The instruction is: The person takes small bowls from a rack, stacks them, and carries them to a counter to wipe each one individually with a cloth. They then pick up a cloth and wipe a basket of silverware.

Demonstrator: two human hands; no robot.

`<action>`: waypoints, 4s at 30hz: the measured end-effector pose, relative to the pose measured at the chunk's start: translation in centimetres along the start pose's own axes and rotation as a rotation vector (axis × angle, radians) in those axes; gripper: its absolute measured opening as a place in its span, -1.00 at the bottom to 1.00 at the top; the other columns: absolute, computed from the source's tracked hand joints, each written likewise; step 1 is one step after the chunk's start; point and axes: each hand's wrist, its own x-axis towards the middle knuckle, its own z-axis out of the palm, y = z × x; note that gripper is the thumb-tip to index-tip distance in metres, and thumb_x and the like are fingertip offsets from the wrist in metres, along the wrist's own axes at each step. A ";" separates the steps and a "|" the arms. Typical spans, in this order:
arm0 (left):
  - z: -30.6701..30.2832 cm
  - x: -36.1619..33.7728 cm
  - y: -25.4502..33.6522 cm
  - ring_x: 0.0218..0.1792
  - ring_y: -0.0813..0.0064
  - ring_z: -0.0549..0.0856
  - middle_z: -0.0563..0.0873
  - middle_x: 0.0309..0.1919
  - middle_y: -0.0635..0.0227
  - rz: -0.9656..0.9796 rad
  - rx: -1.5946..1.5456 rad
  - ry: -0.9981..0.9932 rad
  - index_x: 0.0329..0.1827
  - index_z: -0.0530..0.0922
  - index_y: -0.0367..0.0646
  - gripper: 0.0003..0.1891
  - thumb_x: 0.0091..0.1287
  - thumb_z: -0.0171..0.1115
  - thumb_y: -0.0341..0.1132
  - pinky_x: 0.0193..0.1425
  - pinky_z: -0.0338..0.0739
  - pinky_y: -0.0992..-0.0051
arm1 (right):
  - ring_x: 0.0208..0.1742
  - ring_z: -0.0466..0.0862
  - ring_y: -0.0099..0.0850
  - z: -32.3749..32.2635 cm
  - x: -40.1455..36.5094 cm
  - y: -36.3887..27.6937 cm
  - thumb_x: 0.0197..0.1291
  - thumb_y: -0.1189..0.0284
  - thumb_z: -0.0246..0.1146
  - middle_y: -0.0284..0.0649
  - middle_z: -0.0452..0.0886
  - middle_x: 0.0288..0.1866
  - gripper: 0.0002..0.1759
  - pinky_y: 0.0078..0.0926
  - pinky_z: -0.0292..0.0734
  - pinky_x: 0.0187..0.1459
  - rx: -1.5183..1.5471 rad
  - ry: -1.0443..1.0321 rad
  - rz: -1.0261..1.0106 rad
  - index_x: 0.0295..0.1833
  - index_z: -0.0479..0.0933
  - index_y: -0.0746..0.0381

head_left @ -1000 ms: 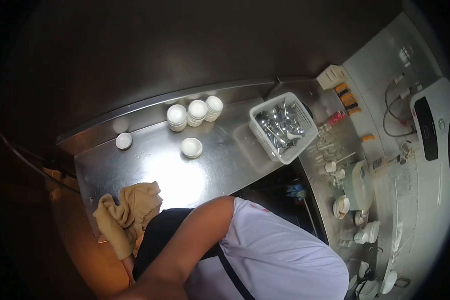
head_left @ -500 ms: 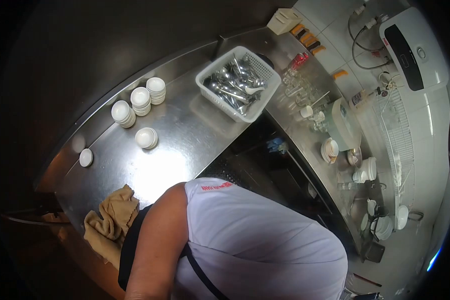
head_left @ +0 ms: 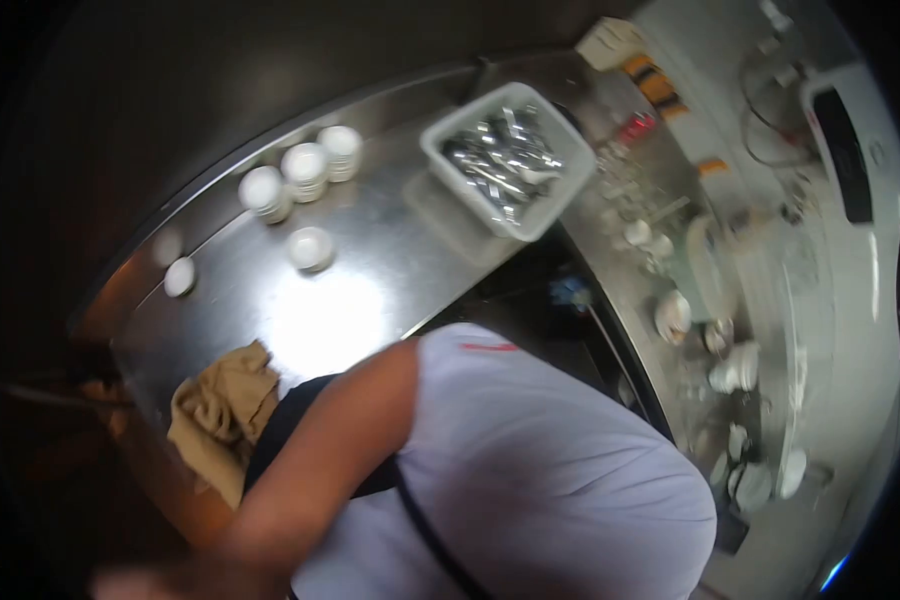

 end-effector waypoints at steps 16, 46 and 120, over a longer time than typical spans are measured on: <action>-1.6 1.9 6.3 0.38 0.36 0.52 0.57 0.33 0.21 0.196 -0.178 -0.016 0.63 0.28 -0.12 -0.33 0.57 0.16 0.02 0.52 0.37 0.36 | 0.44 0.49 0.12 -34.2 -21.6 -13.1 -0.09 0.21 0.68 0.15 0.42 0.47 0.04 0.03 0.52 0.33 -2.203 0.044 1.329 0.56 0.37 0.03; -5.1 6.2 4.5 0.18 0.27 0.68 0.67 0.22 0.16 -0.084 -0.471 -0.234 0.37 0.47 -0.20 -0.46 0.53 0.17 0.03 0.27 0.60 0.33 | 0.68 0.28 -0.19 -22.3 -10.5 -1.0 -0.11 0.10 0.72 -0.01 0.30 0.66 0.22 -0.16 0.24 0.61 -1.097 0.021 0.938 0.63 0.29 0.25; -14.0 6.2 -1.8 0.20 0.10 0.58 0.64 0.14 0.08 0.550 1.277 -0.129 0.32 0.56 -0.16 -0.63 0.49 0.22 -0.31 0.30 0.48 0.21 | -0.15 0.66 0.15 -16.9 -8.9 4.0 0.28 0.37 0.23 0.06 0.63 -0.17 -0.77 0.03 0.57 -0.16 -1.759 -0.239 0.841 -0.03 0.56 0.26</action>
